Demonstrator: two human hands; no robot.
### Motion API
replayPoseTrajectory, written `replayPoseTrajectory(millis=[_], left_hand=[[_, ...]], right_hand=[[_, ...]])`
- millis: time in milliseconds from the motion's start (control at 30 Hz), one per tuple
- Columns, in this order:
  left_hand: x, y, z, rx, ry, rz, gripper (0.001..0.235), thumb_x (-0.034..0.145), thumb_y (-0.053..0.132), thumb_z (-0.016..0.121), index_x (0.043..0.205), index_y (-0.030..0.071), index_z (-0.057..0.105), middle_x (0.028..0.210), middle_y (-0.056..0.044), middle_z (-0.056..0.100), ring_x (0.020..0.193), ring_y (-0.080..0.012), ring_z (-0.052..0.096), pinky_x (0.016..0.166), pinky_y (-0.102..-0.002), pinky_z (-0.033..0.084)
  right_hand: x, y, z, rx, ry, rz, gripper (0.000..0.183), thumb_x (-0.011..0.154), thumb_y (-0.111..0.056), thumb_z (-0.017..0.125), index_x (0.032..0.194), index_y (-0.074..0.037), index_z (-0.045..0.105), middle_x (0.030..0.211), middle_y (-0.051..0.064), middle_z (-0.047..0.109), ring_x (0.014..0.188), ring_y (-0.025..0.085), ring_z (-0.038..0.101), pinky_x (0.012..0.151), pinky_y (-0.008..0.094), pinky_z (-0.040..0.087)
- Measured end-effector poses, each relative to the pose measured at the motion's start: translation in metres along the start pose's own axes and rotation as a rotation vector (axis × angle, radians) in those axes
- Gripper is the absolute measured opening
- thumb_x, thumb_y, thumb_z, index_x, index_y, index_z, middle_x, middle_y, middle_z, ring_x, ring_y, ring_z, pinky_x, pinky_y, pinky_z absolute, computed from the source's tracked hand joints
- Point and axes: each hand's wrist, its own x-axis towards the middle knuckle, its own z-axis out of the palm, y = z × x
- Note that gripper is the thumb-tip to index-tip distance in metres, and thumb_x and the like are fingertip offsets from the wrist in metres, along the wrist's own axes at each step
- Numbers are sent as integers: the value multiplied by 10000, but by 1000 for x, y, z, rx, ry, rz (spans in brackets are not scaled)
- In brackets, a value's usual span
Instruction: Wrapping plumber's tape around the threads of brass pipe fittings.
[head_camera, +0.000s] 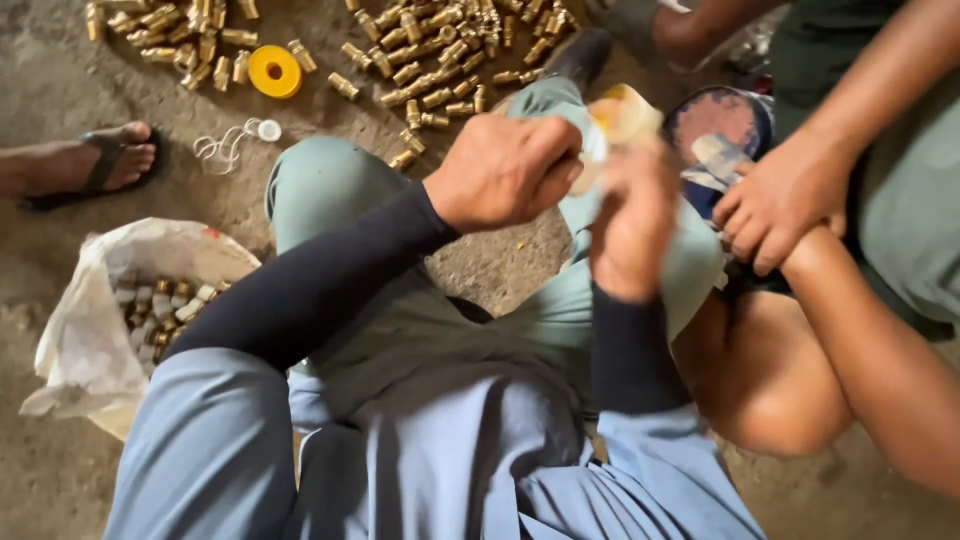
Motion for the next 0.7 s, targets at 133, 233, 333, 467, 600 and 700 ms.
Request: replayPoseTrajectory(millis=[133, 233, 333, 467, 600, 700], left_hand=[[2, -6, -3, -11, 90, 35, 193, 987, 182, 700, 1074, 94, 551, 854, -99, 652, 732, -319, 663, 635, -421, 516], [-11, -9, -2, 30, 114, -41, 193, 1010, 178, 707, 1082, 92, 550, 855, -93, 651, 734, -309, 667, 635, -418, 513], [-3, -6, 1, 26, 62, 13, 195, 1010, 178, 712, 1071, 85, 552, 833, -93, 642, 708, -310, 657, 616, -423, 500], [-4, -4, 3, 10, 43, 46, 187, 992, 186, 702, 1047, 85, 554, 811, -98, 636, 679, -307, 650, 587, -423, 494], [-11, -15, 2, 64, 77, -34, 201, 1014, 200, 703, 1065, 82, 548, 828, -99, 642, 698, -303, 660, 599, -424, 501], [-2, -12, 7, 70, 8, -1, 212, 1024, 206, 709, 1058, 76, 545, 811, -107, 644, 685, -312, 657, 596, -434, 497]], right_hand=[[-21, -30, 55, -913, -137, 124, 206, 1101, -146, 527, 1181, 5, 642, 1098, 100, 668, 1021, 248, 643, 865, 374, 489], [-26, -89, 105, -765, -93, 113, 273, 1067, -176, 500, 1249, -6, 611, 1156, 58, 675, 1063, 207, 643, 921, 369, 504], [10, -68, 74, -224, 50, 3, 280, 1111, -156, 466, 1249, 37, 613, 1145, 54, 663, 1021, 172, 604, 903, 347, 476], [-13, -29, 56, 12, -70, 233, 284, 1204, -137, 449, 1172, 57, 655, 987, 71, 625, 888, 153, 554, 811, 307, 451], [-29, -66, 86, -452, -95, 145, 247, 1137, -146, 461, 1158, 35, 628, 1025, 63, 616, 998, 156, 579, 939, 314, 486], [3, -100, 118, -220, 94, 66, 248, 1051, -99, 475, 1193, 22, 640, 1127, 52, 654, 1087, 154, 613, 992, 305, 490]])
